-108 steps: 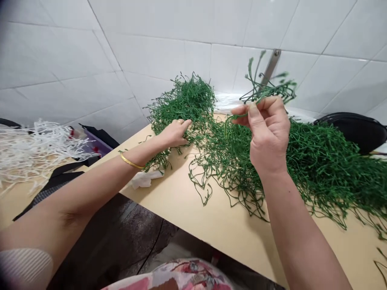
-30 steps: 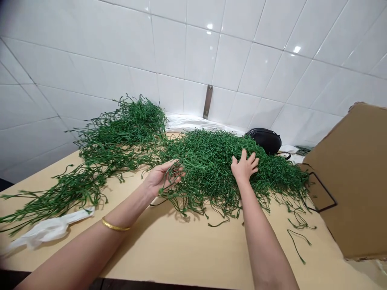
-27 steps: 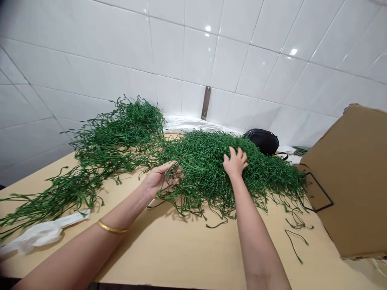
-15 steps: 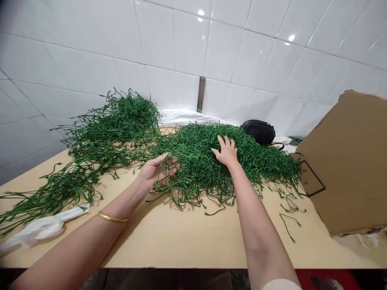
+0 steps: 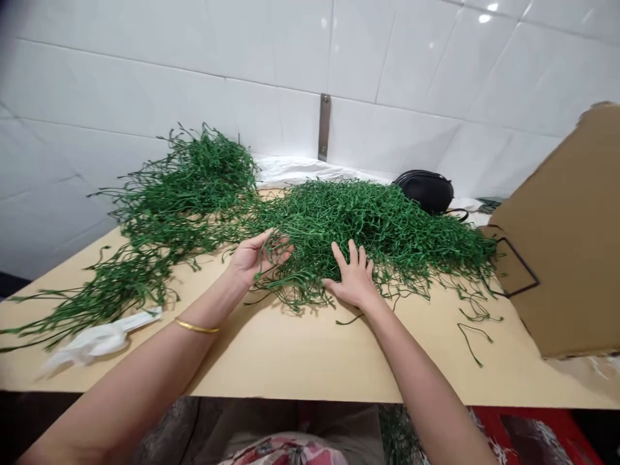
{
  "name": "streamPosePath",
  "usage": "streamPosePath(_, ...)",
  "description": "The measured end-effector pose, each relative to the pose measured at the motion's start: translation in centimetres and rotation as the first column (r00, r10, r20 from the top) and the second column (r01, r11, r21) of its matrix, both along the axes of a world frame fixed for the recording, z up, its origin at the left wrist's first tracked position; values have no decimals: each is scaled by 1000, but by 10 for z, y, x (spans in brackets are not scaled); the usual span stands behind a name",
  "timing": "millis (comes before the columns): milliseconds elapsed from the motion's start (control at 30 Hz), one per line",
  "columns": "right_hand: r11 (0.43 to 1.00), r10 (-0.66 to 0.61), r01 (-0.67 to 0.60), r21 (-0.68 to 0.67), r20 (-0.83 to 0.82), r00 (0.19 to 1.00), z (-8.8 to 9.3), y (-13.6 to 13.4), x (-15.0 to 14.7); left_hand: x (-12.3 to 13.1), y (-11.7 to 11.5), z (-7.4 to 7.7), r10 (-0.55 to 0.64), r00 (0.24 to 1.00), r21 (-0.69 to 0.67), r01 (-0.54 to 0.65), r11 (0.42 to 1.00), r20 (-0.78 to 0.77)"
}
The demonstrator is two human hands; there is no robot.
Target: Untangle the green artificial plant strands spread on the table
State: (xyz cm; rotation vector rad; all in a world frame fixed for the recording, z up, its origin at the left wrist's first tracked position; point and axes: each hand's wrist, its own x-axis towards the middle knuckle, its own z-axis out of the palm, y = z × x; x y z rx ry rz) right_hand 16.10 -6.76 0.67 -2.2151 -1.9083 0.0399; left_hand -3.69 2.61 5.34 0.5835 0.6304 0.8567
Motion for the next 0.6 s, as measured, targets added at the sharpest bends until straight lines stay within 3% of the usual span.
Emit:
streamPosePath(167, 998, -53, 51, 39, 36, 998, -10, 53, -19, -1, 4, -6, -23, 999, 23, 22, 999, 48)
streamPosePath(267, 997, -78, 76, 27, 62, 995, -5, 64, -25, -2, 5, -6, -16, 997, 15, 15, 1000, 75)
streamPosePath(400, 997, -61, 57, 45, 97, 993, 9, 47, -25, -1, 0, -6, -59, 986, 57, 51, 997, 158)
streamPosePath(533, 954, -107, 76, 290, 91, 990, 31, 17, -23, 3, -9, -10, -111, 962, 149, 75, 986, 250)
streamPosePath(600, 910, -44, 69, 408, -72, 996, 39, 5, -26, 6, -12, -13, -132, 955, 188, 83, 979, 264)
